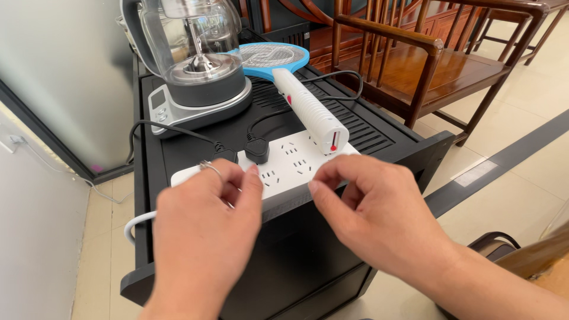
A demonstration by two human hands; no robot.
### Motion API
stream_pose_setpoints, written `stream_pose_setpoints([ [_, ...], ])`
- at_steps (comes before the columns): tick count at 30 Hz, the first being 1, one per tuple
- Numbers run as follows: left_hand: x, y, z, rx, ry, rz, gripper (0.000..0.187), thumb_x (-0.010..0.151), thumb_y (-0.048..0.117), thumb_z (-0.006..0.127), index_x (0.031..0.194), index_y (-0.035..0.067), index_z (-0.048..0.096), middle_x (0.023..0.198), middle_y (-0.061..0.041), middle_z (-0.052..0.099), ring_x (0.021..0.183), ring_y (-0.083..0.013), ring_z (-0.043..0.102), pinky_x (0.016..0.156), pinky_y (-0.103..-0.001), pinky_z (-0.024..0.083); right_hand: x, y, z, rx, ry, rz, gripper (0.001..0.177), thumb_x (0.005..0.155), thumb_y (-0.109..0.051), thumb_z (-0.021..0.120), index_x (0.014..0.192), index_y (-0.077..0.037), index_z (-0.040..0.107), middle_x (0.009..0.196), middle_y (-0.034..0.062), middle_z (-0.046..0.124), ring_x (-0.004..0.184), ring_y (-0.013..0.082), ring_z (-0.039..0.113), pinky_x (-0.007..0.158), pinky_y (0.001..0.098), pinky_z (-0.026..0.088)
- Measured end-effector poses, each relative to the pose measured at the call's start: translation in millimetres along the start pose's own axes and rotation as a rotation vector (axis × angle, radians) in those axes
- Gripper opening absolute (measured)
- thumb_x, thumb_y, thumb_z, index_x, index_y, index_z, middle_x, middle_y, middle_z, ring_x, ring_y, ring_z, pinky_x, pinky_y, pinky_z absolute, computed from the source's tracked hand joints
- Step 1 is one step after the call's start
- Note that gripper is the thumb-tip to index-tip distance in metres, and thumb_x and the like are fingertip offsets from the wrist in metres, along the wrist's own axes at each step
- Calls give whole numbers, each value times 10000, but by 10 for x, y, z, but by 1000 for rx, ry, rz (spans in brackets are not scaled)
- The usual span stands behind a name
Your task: The person connects two portable power banks and a small fan to a power strip using USB and AC cables. They plug the power strip into a wall socket and repeatedly plug and unplug the devices to demonstrate the charging setup.
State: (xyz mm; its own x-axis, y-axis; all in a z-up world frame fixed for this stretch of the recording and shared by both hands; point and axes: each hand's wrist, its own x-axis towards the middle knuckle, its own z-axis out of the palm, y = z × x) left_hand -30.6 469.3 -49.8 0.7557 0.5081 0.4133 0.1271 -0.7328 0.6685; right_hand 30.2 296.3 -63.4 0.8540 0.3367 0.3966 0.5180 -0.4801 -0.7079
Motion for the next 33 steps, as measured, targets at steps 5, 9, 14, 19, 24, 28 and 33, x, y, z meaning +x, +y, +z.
stream_pose_setpoints([
  [5,222,-152,-45,45,30,43,274,869,318,703,787,64,763,659,-79,733,568,-233,704,609,-365,542,83,-32,-41,23,97,142,195,846,-192,717,1000,-77,754,600,29,674,514,102,576,496,281,505],
  [9,348,-211,-54,94,-13,-91,302,852,371,715,796,78,768,696,-84,743,624,-238,715,640,-394,548,97,0,-47,-28,123,47,173,867,-194,720,961,-53,753,648,11,697,556,89,604,540,266,533],
  [14,373,-220,-13,217,-127,-154,401,807,474,732,710,86,757,750,-97,742,725,-303,714,711,-435,549,217,90,-36,-110,196,68,326,862,-288,767,1066,-40,710,729,29,728,596,110,633,558,283,539],
  [19,367,-218,-4,301,-262,-120,431,805,512,718,691,97,704,711,-98,745,752,-320,722,719,-455,552,496,127,26,-369,132,164,791,746,-496,850,1324,-41,559,814,95,757,671,213,719,637,354,565],
  [24,385,-239,13,343,-303,-105,435,819,526,703,695,109,700,696,-109,730,740,-322,721,714,-449,556,731,89,79,-679,2,207,901,666,-679,863,1266,-53,617,870,140,743,792,300,737,727,436,580],
  [28,406,-211,34,353,-316,-115,444,802,532,702,678,105,700,678,-97,733,732,-318,724,705,-453,554,753,120,63,-683,-72,294,629,736,-643,789,960,-58,729,850,132,753,808,306,742,740,465,585],
  [33,381,-170,29,398,-325,-108,460,818,539,693,683,99,695,665,-106,725,735,-320,721,702,-451,554,746,157,95,-664,-33,212,504,826,-512,764,929,-23,705,852,166,749,805,342,735,746,468,575],
])
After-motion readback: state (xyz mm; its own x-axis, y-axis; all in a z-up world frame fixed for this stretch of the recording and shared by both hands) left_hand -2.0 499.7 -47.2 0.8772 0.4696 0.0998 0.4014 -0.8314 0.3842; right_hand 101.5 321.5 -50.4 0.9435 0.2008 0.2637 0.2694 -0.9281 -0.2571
